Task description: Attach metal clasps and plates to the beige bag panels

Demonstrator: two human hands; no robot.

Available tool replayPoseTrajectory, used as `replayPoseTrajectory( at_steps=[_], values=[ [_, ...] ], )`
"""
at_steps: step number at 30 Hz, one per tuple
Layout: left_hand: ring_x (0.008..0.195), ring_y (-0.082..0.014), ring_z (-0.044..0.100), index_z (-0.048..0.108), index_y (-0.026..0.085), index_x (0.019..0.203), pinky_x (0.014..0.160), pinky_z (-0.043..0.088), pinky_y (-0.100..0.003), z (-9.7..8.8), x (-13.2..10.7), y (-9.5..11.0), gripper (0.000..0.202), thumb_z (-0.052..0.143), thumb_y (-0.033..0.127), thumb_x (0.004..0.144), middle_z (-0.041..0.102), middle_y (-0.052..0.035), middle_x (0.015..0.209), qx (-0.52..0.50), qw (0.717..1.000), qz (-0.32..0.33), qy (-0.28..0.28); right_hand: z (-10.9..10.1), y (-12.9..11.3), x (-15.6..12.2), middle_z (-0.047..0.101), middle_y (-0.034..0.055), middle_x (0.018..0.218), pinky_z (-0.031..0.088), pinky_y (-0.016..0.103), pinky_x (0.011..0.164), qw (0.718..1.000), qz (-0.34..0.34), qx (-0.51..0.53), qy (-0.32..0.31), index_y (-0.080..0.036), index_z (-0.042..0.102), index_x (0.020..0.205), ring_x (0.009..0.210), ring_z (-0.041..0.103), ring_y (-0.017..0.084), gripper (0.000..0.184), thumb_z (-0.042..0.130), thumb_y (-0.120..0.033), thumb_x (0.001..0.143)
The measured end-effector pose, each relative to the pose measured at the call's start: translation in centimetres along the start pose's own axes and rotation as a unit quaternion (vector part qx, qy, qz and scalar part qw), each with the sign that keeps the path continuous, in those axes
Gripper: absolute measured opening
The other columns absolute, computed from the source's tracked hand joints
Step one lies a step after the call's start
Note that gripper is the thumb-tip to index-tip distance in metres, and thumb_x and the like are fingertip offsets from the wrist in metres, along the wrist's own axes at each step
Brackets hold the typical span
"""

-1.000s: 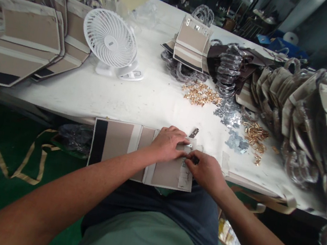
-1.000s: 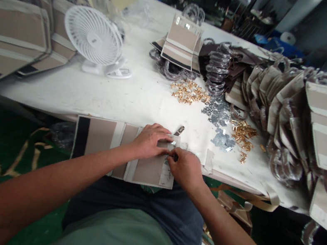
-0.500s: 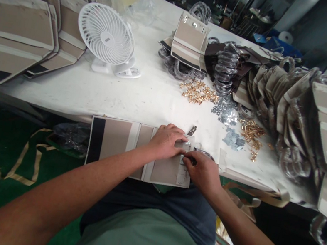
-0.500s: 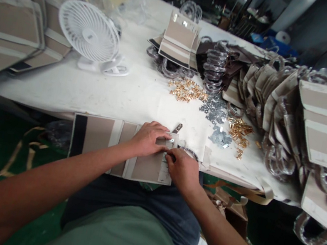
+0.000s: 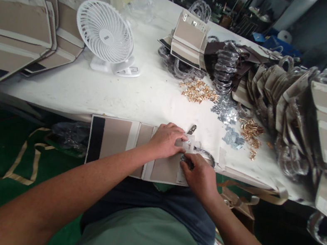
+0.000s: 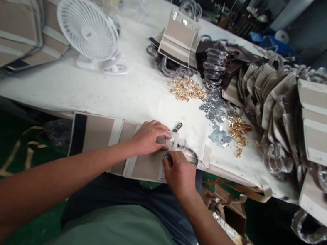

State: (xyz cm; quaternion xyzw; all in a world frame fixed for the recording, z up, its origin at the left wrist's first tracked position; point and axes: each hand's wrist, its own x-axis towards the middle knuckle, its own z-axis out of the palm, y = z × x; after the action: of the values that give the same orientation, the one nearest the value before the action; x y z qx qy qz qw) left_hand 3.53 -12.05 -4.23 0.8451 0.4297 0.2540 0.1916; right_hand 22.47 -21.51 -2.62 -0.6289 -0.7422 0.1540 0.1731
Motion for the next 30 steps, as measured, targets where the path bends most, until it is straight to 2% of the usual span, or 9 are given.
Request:
replayPoseTrajectory(
  at_steps=[6, 11, 20, 27, 30],
  values=[
    [0.122, -0.0283, 0.059, 0.078, 0.03, 0.109, 0.101, 0.044, -0.045, -0.1, -0.1, 0.2, 0.033, 0.089, 0.039, 0.079, 0.074, -0.0004, 0.128, -0.003, 1.0, -0.003, 0.0, 0.5, -0.2, -0.3, 0.078, 0.0071, 0.101, 0.051, 0.032, 0.081, 0.999, 0.001, 0.031, 0.023, -0.023, 0.077, 0.11, 0.093, 0.072, 0.025, 0.02, 0.064, -0.024, 0.094],
    [0.124, -0.0275, 0.059, 0.078, 0.03, 0.11, 0.102, 0.044, -0.044, -0.2, 0.0, 0.4, 0.034, 0.09, 0.037, 0.079, 0.073, -0.0008, 0.13, -0.002, 1.0, -0.011, -0.001, 0.9, -0.3, -0.7, 0.077, 0.0085, 0.101, 0.049, 0.032, 0.076, 0.999, -0.003, -0.008, 0.038, -0.021, 0.076, 0.115, 0.092, 0.072, 0.026, 0.022, 0.063, -0.025, 0.097],
    [0.123, -0.0276, 0.06, 0.079, 0.029, 0.109, 0.102, 0.045, -0.044, -0.2, 0.0, 0.4, 0.034, 0.091, 0.034, 0.078, 0.074, -0.0019, 0.13, 0.005, 1.0, -0.007, 0.008, 2.2, -0.7, -1.2, 0.077, 0.0082, 0.099, 0.049, 0.031, 0.076, 0.996, 0.019, -0.002, 0.082, -0.021, 0.076, 0.118, 0.091, 0.071, 0.025, 0.025, 0.062, -0.025, 0.098],
    [0.121, -0.0283, 0.06, 0.079, 0.029, 0.111, 0.104, 0.046, -0.045, 0.0, 0.0, 0.3, 0.035, 0.09, 0.032, 0.078, 0.074, -0.002, 0.129, 0.002, 1.0, -0.008, 0.012, 1.9, -0.5, -1.3, 0.075, 0.0068, 0.108, 0.052, 0.031, 0.078, 0.994, 0.046, 0.036, 0.092, -0.026, 0.077, 0.114, 0.094, 0.072, 0.023, 0.021, 0.066, -0.027, 0.096],
    [0.122, -0.0283, 0.06, 0.079, 0.029, 0.111, 0.104, 0.046, -0.046, 0.0, 0.0, 0.4, 0.035, 0.089, 0.033, 0.078, 0.074, -0.0019, 0.13, 0.001, 1.0, -0.006, 0.011, 1.9, 0.0, -1.2, 0.073, 0.0062, 0.106, 0.052, 0.031, 0.077, 0.994, 0.051, 0.046, 0.089, -0.027, 0.079, 0.116, 0.092, 0.071, 0.023, 0.023, 0.068, -0.032, 0.096]
  ],
)
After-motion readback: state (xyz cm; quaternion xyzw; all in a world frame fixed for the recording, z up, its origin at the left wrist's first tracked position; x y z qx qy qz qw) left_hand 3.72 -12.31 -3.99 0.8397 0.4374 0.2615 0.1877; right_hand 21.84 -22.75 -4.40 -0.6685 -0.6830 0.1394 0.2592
